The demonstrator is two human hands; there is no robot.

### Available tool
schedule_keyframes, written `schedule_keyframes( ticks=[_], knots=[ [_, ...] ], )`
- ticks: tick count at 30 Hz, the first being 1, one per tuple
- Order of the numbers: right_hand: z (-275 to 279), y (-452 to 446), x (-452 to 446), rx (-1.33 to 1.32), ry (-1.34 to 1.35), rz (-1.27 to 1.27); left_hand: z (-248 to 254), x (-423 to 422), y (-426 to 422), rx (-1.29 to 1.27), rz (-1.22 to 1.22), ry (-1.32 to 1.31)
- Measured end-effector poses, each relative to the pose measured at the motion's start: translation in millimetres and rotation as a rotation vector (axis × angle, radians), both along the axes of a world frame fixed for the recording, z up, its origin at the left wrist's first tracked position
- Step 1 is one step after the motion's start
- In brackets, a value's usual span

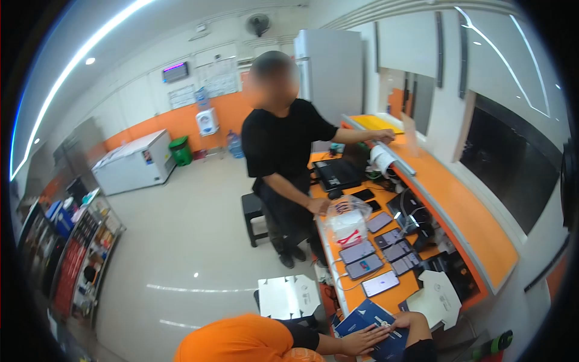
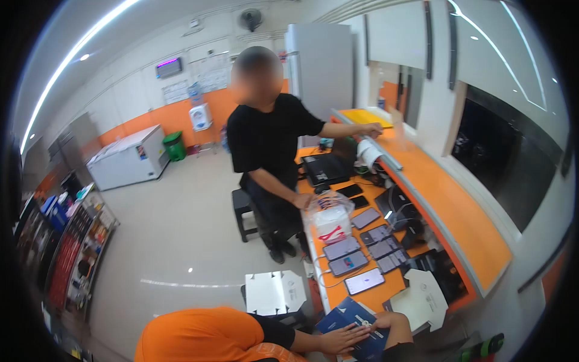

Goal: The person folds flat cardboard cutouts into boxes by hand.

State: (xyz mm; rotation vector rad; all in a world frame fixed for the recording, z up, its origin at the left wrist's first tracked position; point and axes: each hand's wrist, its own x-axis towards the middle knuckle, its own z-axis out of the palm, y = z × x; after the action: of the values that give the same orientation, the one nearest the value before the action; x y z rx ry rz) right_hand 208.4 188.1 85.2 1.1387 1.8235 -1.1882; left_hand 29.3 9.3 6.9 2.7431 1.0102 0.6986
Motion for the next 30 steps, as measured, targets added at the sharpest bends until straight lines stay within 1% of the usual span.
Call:
schedule_keyframes(
  ticks=[1,2,3,4,5,6,7,8,10,11,13,14,17,22,25,29,30],
  knots=[
    [-23,9,7,-0.086,0.038,-0.044,-5,1,3,-0.028,0.01,0.032],
    [-45,17,9,-0.062,0.053,-0.02,25,0,3,-0.192,0.003,0.207],
    [-64,22,14,-0.04,0.07,-0.003,27,1,2,-0.145,0.007,0.177],
    [-68,23,15,-0.09,0.091,-0.036,28,2,2,-0.102,0.003,0.146],
    [-61,21,11,-0.141,0.114,-0.072,30,5,3,-0.061,-0.004,0.112],
    [-43,19,5,-0.14,0.09,-0.072,33,8,3,-0.076,0.006,0.209],
    [-33,15,3,-0.145,0.064,-0.069,31,10,3,-0.06,-0.032,0.223],
    [-50,19,4,-0.051,0.078,-0.013,28,12,3,-0.046,-0.064,0.236],
    [-27,9,-3,-0.028,0.03,-0.025,27,14,4,0.011,-0.119,0.22],
    [-16,7,-5,-0.022,0.004,-0.021,31,15,4,0.0,-0.129,0.259],
    [-19,8,-3,0.018,0.006,-0.016,42,16,7,-0.027,-0.128,0.333],
    [-23,8,-4,0.034,0.005,-0.004,43,15,8,-0.025,-0.138,0.314],
    [-36,12,-3,-0.017,-0.009,-0.001,42,15,9,-0.059,-0.14,0.331],
    [-28,4,-4,0.109,0.022,0.007,40,16,10,-0.07,-0.131,0.328],
    [-39,4,-6,0.176,0.029,0.006,39,16,11,-0.069,-0.135,0.344],
    [-50,9,-8,0.103,0.068,0.003,39,16,11,-0.075,-0.141,0.336],
    [-45,6,-8,0.089,0.085,-0.014,40,17,11,-0.075,-0.14,0.339]
  ],
)
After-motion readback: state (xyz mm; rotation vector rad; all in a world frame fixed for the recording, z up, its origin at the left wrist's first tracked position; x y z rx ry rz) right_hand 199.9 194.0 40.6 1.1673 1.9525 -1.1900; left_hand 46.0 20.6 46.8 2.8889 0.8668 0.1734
